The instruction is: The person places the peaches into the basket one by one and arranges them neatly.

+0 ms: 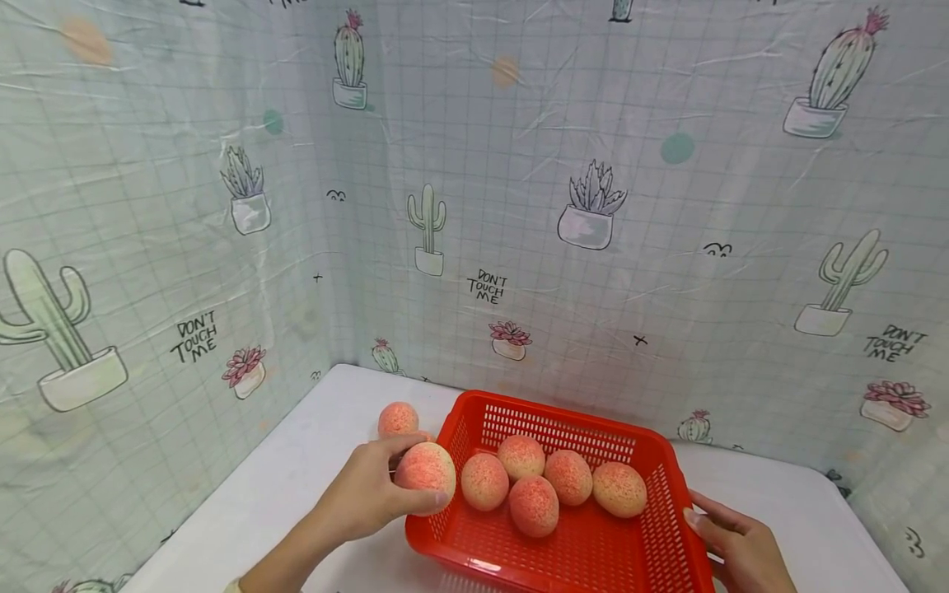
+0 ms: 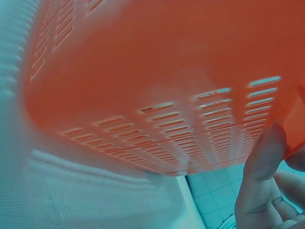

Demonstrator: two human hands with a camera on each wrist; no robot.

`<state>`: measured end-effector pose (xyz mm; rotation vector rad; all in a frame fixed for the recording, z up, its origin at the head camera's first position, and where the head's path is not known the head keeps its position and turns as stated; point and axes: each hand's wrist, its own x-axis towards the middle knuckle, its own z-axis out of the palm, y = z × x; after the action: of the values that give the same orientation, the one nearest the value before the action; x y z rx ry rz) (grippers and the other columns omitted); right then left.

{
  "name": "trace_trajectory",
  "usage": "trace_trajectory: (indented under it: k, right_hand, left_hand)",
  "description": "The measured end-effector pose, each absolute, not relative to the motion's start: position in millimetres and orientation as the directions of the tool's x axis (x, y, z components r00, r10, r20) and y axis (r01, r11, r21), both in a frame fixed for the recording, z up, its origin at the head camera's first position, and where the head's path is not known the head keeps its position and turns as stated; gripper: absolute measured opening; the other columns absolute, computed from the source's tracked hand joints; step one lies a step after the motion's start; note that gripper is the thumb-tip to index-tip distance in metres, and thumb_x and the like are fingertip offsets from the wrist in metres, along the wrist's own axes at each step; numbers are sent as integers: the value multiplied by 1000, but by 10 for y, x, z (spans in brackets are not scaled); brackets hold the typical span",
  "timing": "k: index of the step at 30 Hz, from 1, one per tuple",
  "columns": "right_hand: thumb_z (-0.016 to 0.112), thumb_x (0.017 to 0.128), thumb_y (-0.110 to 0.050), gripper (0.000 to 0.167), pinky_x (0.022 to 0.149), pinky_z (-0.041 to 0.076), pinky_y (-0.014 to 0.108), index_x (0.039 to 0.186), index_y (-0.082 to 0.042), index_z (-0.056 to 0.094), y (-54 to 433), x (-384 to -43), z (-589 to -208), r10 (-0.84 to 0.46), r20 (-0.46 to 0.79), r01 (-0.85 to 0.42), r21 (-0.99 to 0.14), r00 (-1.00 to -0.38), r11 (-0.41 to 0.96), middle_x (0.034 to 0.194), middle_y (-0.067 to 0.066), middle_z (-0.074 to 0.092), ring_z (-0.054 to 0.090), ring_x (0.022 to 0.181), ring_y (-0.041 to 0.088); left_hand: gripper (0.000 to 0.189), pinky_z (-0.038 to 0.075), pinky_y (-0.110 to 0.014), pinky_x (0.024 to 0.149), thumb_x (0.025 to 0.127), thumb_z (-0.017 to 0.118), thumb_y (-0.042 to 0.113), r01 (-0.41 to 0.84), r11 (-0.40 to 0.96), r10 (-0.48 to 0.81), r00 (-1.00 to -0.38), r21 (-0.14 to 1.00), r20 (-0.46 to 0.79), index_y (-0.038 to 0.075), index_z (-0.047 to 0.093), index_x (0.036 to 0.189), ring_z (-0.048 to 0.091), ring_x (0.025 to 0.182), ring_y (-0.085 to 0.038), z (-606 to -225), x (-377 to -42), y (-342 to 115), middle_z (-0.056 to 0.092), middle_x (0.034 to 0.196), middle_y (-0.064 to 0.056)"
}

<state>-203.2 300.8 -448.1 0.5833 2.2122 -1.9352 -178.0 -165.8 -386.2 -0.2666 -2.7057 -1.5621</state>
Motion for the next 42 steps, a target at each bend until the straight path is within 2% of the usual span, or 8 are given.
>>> trace_trajectory:
  k: [5, 12, 20, 29, 37, 42]
  right_hand:
    - [68, 101, -23, 76, 86, 64, 52, 161, 0, 28, 3010, -2037, -4491, 193, -358, 380, -920, -914, 93, 156, 31, 43, 74, 87, 15]
    - [69, 101, -22, 76, 85, 64, 53, 161, 0, 28, 3010, -2040, -4489, 199, -363, 384, -920, -910, 82, 154, 32, 45, 75, 87, 17]
    - [69, 101, -22, 76, 85, 64, 53, 161, 0, 28, 3006, -2032, -4477, 200, -368, 390, -917, -908, 86, 154, 32, 46, 74, 87, 16]
    - [68, 101, -24, 76, 86, 64, 52, 162, -1, 28, 3003, -2024, -4476, 196, -369, 394, -913, -908, 105, 158, 31, 40, 74, 87, 15]
    - [69, 101, -24, 76, 85, 64, 52, 161, -1, 28, 3008, -2028, -4495, 201, -362, 385, -918, -910, 93, 154, 31, 46, 75, 86, 16]
    - [69, 101, -25, 77, 85, 64, 52, 161, -1, 28, 3013, -2032, -4506, 203, -361, 385, -918, -910, 95, 154, 32, 46, 74, 86, 16]
  left_hand:
    - [79, 66, -38, 81, 74, 95, 31, 164, 473, 187, -979, 866, 83, 6, 62, 141, 69, 97, -18, -3871, -1794, -1580, 73, 118, -7]
    - [60, 63, -27, 78, 75, 93, 36, 257, 458, 275, -951, 851, 139, 14, 70, 126, 69, 92, -15, -3885, -1843, -1503, 73, 108, 0]
    - [69, 65, -39, 84, 75, 93, 38, 211, 483, 281, -957, 849, 78, 12, 67, 133, 68, 96, -17, -3876, -1846, -1419, 73, 111, 0]
    - [70, 64, -40, 85, 73, 94, 39, 213, 494, 290, -954, 843, 71, 12, 68, 132, 67, 97, -17, -3893, -1856, -1343, 73, 112, 0]
    - [70, 63, -34, 83, 73, 93, 42, 234, 497, 306, -948, 835, 84, 12, 68, 132, 67, 94, -15, -3929, -1876, -1291, 72, 107, 4]
    - [69, 64, -34, 82, 73, 93, 42, 233, 479, 318, -945, 846, 80, 14, 68, 132, 67, 93, -15, -3959, -1886, -1262, 73, 108, 5]
